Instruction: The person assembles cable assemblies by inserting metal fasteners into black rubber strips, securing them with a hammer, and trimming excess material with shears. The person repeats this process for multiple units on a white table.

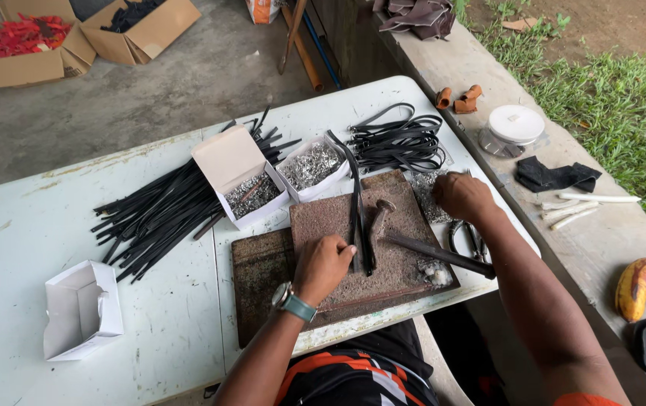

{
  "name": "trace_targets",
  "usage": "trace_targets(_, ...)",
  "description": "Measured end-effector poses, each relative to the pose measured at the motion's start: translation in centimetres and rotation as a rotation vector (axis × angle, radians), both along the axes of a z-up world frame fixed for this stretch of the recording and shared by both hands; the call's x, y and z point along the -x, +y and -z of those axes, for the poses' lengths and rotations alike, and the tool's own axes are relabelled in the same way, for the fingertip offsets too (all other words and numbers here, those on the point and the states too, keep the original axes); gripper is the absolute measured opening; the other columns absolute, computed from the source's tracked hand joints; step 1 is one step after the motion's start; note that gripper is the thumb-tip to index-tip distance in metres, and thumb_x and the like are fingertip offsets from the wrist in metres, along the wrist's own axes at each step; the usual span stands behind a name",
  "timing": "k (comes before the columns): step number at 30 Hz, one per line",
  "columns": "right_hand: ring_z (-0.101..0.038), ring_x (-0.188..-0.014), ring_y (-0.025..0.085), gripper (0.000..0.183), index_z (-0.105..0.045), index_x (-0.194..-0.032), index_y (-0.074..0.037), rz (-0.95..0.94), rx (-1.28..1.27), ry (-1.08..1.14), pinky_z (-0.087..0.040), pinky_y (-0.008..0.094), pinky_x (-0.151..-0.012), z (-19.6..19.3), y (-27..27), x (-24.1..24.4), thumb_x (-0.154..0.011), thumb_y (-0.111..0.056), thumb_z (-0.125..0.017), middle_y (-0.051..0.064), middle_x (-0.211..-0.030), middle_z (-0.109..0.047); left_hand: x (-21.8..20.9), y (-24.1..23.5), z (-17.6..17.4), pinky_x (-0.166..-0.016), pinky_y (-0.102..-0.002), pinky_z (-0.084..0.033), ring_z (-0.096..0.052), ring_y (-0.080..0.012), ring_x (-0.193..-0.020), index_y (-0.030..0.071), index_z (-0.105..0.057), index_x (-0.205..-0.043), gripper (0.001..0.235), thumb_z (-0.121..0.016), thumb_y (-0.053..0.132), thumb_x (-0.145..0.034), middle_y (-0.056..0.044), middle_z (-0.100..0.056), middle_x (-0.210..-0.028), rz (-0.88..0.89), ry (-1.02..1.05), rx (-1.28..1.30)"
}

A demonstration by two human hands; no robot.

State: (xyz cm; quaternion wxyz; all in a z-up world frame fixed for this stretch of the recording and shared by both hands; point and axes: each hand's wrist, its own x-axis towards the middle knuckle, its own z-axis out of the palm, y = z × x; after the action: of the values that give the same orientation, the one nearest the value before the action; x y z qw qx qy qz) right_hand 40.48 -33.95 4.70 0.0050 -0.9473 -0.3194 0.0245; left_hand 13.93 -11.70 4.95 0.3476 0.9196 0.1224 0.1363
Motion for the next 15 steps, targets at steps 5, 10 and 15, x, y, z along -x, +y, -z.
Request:
trace_targets(5,-0.074,-0.087,0.027,0.019,-0.078,-0.100,-0.021,0.057,-0.048,0.064,-0.060,0.042,-0.078,-2.0,-0.5,1.4,-0.092,-0.033,-0.066,0.006,-0.098,-0.078,-1.1,0.4,0.0,-0.062,-0.036,-0.057,-0.069,-0.0208,-0.054,0.008,-0.076,-0.071,0.028,-0.084,0.033,-0.081,-0.010,-0.071,-0.062,0.032,0.110,0.075)
trace_targets(10,-0.074,-0.081,0.026,0.019,-0.076,-0.100,-0.018,0.086,-0.081,0.086,-0.061,0.039,-0.073,-3.5,-0.7,2.1,-0.086,-0.029,-0.071,0.007,-0.094,-0.078,-2.1,-0.1,1.6,-0.060,-0.033,-0.057,-0.071,-0.0181,-0.058,0.009,-0.074,-0.077,0.019,-0.081,0.024,-0.086,-0.007,-0.073,-0.065,0.100,0.236,-0.002)
trace_targets(15,-0.073,-0.074,0.027,0.022,-0.072,-0.101,-0.012,0.064,-0.211,0.097,-0.061,0.039,-0.069,-2.6,-2.4,0.2,-0.088,-0.030,-0.072,0.011,-0.091,-0.077,-1.0,4.6,3.1,-0.061,-0.031,-0.062,-0.072,-0.0090,-0.066,0.009,-0.068,-0.091,0.012,-0.073,0.019,-0.094,-0.003,-0.072,-0.078,0.218,0.252,0.635)
